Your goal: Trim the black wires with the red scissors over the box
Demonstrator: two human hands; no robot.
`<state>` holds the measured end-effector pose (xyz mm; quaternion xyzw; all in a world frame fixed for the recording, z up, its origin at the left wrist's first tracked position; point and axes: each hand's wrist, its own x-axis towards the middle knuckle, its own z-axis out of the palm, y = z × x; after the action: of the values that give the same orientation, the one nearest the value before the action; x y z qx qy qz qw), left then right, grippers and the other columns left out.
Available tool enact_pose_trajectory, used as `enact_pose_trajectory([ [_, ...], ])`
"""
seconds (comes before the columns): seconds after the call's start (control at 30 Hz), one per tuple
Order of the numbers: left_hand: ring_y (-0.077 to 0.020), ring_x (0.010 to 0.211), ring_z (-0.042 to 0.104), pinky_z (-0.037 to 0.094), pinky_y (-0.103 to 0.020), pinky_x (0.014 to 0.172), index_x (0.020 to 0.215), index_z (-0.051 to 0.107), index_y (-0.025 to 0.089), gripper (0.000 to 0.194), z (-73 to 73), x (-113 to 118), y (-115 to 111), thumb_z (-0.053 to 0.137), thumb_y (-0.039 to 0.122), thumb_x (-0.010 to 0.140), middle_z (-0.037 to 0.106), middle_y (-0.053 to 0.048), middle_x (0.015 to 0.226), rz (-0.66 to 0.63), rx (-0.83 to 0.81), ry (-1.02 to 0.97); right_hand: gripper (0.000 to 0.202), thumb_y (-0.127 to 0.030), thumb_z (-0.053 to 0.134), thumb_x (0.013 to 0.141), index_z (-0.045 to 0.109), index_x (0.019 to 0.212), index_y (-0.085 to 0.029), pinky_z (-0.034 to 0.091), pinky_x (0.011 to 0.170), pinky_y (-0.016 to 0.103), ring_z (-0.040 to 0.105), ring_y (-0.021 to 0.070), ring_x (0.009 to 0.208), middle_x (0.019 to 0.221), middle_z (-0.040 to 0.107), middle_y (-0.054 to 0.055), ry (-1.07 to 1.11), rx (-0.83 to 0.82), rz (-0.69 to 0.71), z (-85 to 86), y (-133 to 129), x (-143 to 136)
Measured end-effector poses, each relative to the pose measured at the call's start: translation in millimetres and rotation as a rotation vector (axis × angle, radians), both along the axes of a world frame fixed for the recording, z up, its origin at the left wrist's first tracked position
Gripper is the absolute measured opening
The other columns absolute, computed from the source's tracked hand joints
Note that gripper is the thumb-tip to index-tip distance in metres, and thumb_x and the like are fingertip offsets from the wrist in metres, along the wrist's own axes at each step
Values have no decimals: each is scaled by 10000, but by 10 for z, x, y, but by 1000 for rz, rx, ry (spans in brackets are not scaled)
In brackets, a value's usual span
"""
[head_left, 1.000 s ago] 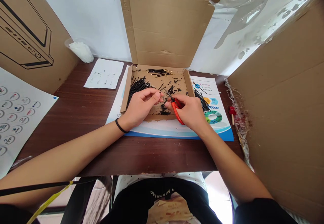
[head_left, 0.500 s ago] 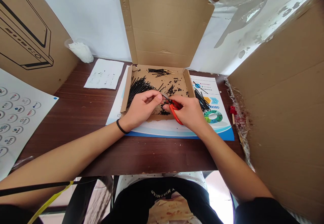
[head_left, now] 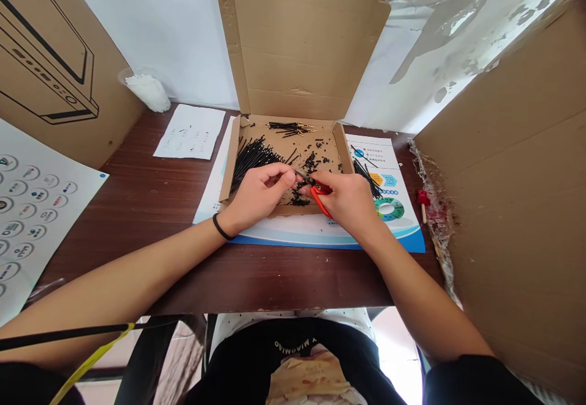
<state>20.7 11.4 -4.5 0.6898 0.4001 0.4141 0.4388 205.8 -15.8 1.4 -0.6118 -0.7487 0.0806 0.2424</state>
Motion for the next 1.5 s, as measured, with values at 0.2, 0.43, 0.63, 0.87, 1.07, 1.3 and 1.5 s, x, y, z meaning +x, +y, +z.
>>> enact_pose_trajectory([
  [0.2,-158,812,643,490,-271,805,847,718,187,382,-10,-1,1,595,548,876,735,-59,890,7,-9,-5,318,-459,645,855,624,653,-214,261,554,259,394,121,557,571,520,-14,77,-37,-13,45,-7,-22],
  [0.43,-174,798,644,497,-290,802,824,712,183,437,-25,-1,11,603,606,846,728,-61,840,16,-25,-14,329,-527,600,860,724,801,-228,300,569,258,438,135,580,617,593,9,95,-43,50,35,-19,-17],
  [0.63,-157,796,639,491,-270,791,821,703,174,399,-16,-8,12,595,554,877,730,-54,850,-14,8,-7,321,-518,595,866,737,836,-231,287,568,260,465,137,579,626,611,14,44,-17,43,16,-10,-14],
  [0.87,-139,777,637,496,-267,786,863,709,165,350,-75,4,41,634,507,872,727,-49,834,-28,-38,-116,362,-471,639,841,585,597,-209,220,535,268,367,118,523,540,485,-14,45,-54,-17,36,-12,-26],
  [1.07,-108,707,625,501,-248,708,887,674,170,321,-85,32,77,680,489,848,726,-38,823,-50,-277,-445,410,-426,642,839,460,551,-197,229,534,242,261,95,540,529,400,-50,221,-53,-33,54,5,-39],
  [1.3,-106,676,615,484,-235,659,849,654,159,321,-60,34,72,699,477,834,723,-36,776,-84,-342,-460,461,-535,632,836,471,570,-194,240,525,231,238,94,555,525,382,-58,284,-4,-1,36,22,-35],
  [1.5,-100,662,599,479,-236,662,841,654,159,336,-74,30,69,713,489,817,717,-42,786,-119,-325,-442,422,-479,661,828,511,564,-186,253,530,231,247,94,567,528,384,-57,291,5,14,-3,22,-30],
])
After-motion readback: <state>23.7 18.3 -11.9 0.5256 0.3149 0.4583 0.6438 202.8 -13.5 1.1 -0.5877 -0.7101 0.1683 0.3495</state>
